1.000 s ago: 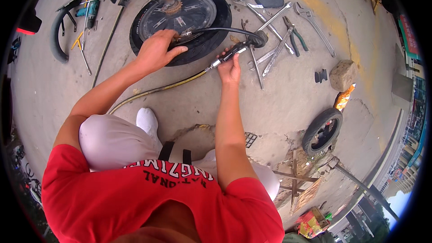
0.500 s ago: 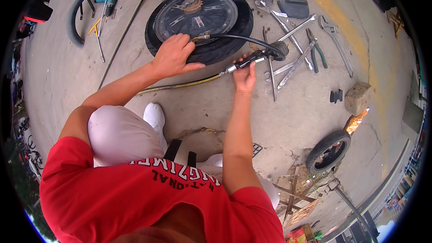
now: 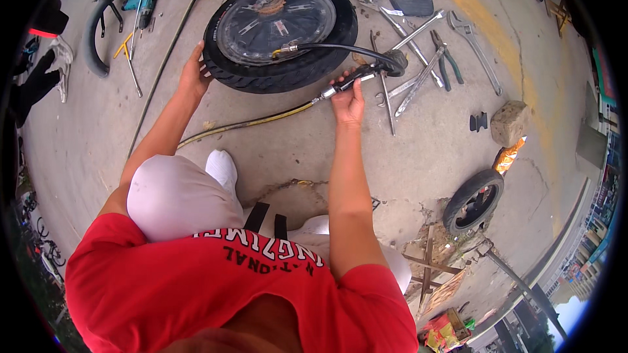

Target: The person removes a moped tire using a tire lever, then inflates it with an air hose and valve cap. The tire is handled on the ground in an outdoor workshop area.

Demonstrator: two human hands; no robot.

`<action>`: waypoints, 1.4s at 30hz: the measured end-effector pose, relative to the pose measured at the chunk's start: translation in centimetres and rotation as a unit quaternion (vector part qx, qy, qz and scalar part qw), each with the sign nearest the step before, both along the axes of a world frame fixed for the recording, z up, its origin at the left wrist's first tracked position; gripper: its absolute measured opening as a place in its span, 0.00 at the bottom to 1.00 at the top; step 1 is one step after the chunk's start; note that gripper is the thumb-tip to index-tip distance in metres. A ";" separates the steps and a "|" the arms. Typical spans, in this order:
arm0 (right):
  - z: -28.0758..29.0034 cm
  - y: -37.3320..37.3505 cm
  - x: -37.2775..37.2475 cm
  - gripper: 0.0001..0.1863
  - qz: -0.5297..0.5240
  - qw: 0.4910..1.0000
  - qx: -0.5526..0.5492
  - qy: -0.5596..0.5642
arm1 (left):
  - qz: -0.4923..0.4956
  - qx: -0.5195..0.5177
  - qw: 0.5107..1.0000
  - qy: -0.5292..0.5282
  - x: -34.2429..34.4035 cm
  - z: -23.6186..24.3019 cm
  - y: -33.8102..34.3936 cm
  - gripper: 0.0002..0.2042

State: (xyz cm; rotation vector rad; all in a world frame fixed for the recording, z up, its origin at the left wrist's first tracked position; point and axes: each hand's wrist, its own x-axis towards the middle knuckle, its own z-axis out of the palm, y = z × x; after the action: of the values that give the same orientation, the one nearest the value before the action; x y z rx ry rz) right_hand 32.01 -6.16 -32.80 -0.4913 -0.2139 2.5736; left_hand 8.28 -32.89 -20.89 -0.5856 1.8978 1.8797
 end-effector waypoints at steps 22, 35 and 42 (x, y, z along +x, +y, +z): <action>0.8 0.2 0.3 0.20 0.005 0.999 0.030 -0.044 | 0.065 0.402 0.889 -0.207 -0.5 -1.3 3.0 0.28; 0.6 -1.7 1.4 0.20 0.037 0.998 0.015 -0.042 | -0.113 0.380 0.884 -0.250 -8.4 -6.0 1.3 0.28; 0.8 -1.9 1.6 0.18 0.034 0.998 0.018 -0.039 | -0.126 0.272 0.932 -0.203 -6.9 -2.7 1.2 0.21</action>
State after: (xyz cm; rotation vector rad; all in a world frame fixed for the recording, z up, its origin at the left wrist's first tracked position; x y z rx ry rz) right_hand 33.61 -8.03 -32.03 -0.5819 -0.3095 2.6131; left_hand 1.34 -31.66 -23.58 -0.4706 1.0683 1.8261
